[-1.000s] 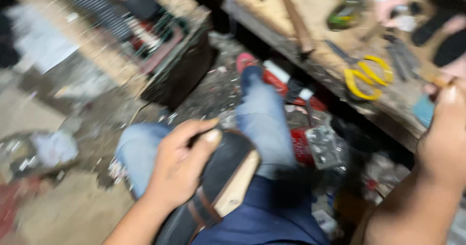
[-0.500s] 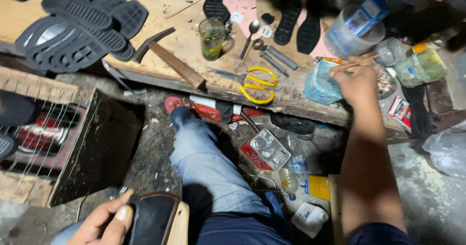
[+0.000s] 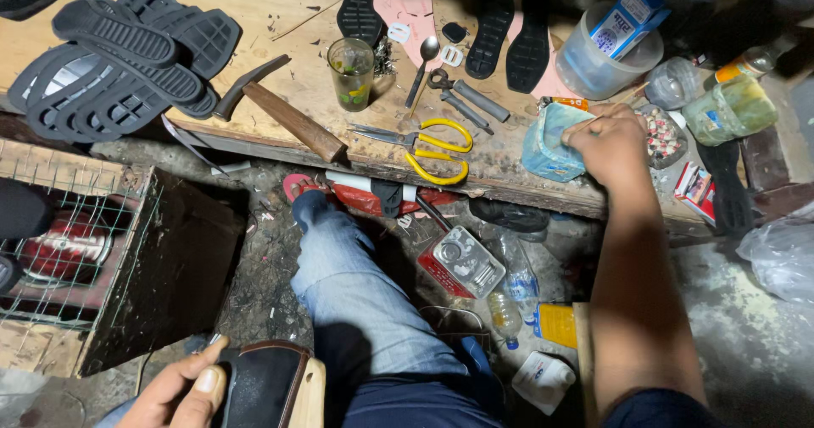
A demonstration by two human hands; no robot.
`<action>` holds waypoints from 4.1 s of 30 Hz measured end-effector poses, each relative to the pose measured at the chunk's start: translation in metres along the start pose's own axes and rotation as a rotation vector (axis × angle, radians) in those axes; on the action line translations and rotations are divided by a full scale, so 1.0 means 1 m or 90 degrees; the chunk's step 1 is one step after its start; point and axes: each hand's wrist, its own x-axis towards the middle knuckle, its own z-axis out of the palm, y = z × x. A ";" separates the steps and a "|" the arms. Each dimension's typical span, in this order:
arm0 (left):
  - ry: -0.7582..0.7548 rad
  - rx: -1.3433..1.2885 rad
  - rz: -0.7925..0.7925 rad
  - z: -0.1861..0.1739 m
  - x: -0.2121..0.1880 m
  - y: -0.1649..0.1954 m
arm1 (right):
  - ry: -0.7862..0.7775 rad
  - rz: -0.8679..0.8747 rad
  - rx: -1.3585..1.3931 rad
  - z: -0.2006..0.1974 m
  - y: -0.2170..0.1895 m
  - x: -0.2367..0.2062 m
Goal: The person sits in a shoemaking workshop and works on a shoe with a rubber sole on a wooden last. They press and smooth the sole edge against the upper by hand and with a long wooden stick, reposition the shoe repeatedly, and reach to a shelf for another shoe part.
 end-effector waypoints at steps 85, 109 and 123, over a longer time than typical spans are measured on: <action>-0.015 0.050 0.175 0.001 -0.061 0.135 | -0.411 -0.401 0.672 0.007 -0.423 -0.173; -0.001 -0.069 -0.051 0.010 -0.024 0.058 | 0.016 0.004 0.037 -0.032 -0.011 -0.010; -0.324 -0.072 -0.078 -0.034 0.124 -0.140 | -0.016 -0.015 0.021 -0.004 0.038 0.033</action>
